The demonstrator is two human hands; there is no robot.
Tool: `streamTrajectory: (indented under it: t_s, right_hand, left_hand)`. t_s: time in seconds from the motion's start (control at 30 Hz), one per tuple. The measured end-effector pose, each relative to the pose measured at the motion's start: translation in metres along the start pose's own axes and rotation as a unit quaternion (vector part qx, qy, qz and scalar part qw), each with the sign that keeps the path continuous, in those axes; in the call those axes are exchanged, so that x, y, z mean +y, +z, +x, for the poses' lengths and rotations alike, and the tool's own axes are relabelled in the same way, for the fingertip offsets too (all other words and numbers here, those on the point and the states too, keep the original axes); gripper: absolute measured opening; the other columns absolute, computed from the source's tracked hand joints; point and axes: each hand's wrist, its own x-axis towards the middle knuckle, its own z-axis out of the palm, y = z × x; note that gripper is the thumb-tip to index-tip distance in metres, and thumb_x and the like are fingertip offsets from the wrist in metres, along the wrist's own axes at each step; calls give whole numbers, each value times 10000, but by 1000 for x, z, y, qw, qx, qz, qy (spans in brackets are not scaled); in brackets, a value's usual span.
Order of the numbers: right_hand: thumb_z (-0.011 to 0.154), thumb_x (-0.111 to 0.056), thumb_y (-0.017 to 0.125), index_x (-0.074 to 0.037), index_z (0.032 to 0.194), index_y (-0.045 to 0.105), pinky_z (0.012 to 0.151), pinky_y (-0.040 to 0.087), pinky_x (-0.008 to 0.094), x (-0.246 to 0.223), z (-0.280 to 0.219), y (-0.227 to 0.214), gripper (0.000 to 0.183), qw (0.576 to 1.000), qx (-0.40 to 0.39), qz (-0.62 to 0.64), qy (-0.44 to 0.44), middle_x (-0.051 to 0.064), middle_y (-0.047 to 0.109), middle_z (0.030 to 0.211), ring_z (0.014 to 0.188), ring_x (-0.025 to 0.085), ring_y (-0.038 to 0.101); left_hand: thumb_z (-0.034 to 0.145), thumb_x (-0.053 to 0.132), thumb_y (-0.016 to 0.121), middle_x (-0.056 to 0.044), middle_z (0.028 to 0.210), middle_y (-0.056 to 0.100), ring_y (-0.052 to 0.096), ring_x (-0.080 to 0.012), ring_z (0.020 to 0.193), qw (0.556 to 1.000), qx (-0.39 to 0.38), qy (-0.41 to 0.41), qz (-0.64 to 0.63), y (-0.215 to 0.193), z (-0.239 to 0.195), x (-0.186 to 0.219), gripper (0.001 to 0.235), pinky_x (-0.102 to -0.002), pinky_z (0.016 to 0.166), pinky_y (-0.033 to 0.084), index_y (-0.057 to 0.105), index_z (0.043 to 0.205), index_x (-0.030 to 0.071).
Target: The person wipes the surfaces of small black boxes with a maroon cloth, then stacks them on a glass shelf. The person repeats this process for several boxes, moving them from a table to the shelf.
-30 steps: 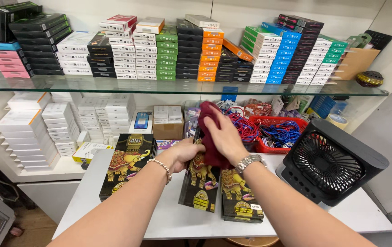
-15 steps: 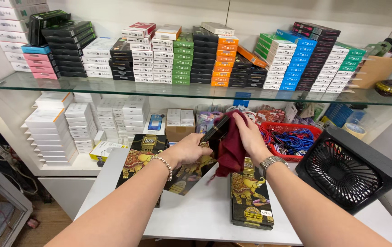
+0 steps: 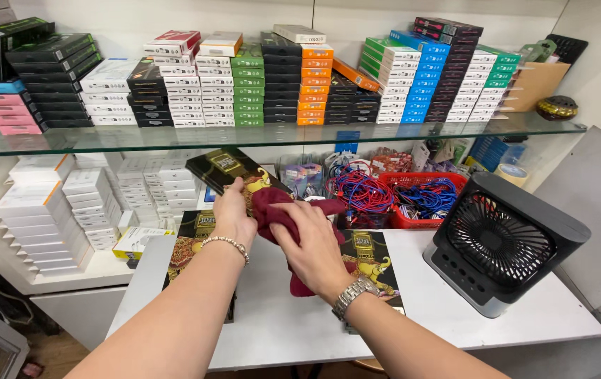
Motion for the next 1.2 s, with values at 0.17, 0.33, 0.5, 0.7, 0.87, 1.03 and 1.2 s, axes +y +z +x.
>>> streamTrajectory:
  t_s: [0.17,0.33,0.5,0.7,0.87,1.03,1.2]
  right_hand:
    - [1001,-235,572,-86,1358,557,1123,361,461,-4,-17,-19,387,997,41,5,-70,198,519,1354,1338,412,447]
    - [1014,-263,525,-74,1329,526,1083,385,446,37,-25,-20,368,999,24,-23,-5,199,522,1294,1248,395,493]
    - [1025,-325,484,-66,1316,522,1072,420,421,99,-21,-15,391,995,-43,4,93,179,581,1280,1243,348,537]
    - [1115,-448,405,-124,1392,555,1129,391,425,131,22,0,453,883,-358,-29,303,122,565,1382,1304,286,515]
    - [1037,-276,550,-45,1239,603,921,566,421,94,40,10,311,724,-267,499,394,102,720,1119,983,227,692]
    - [1005,-182,557,-54,1216,582,792,601,440,62,38,25,248,737,-191,500,412,96,708,1045,861,225,703]
    - [973,-120,562,-42,1229,560,841,594,459,54,44,73,268,732,-167,493,440,124,680,1111,949,244,691]
  left_hand:
    - [1037,224,515,-142,1221,689,710,-328,1078,993,24,-79,-85,-14,20,-4,276,-556,945,577,592,1224,37]
    - [1041,229,497,-125,1234,716,712,-295,1091,989,23,-138,-41,-31,27,-12,305,-521,990,563,628,1228,28]
    - [1052,238,487,-173,1237,706,702,-321,1102,984,-26,-171,38,-40,22,2,322,-504,1007,561,612,1230,1]
    - [1041,227,507,-179,1213,714,707,-312,1091,974,-83,-184,105,-39,6,8,326,-484,984,576,616,1229,-16]
    - [1006,230,593,-147,1173,713,711,-304,1057,968,-56,-156,187,-37,-8,12,279,-492,946,592,610,1200,29]
    - [971,236,657,-143,1115,745,735,-285,1002,939,14,-29,342,-60,-25,22,312,-459,834,607,678,1168,-5]
    - [916,76,618,-184,1098,756,719,-304,1002,890,63,32,451,-93,-20,33,277,-447,820,559,734,1152,-11]
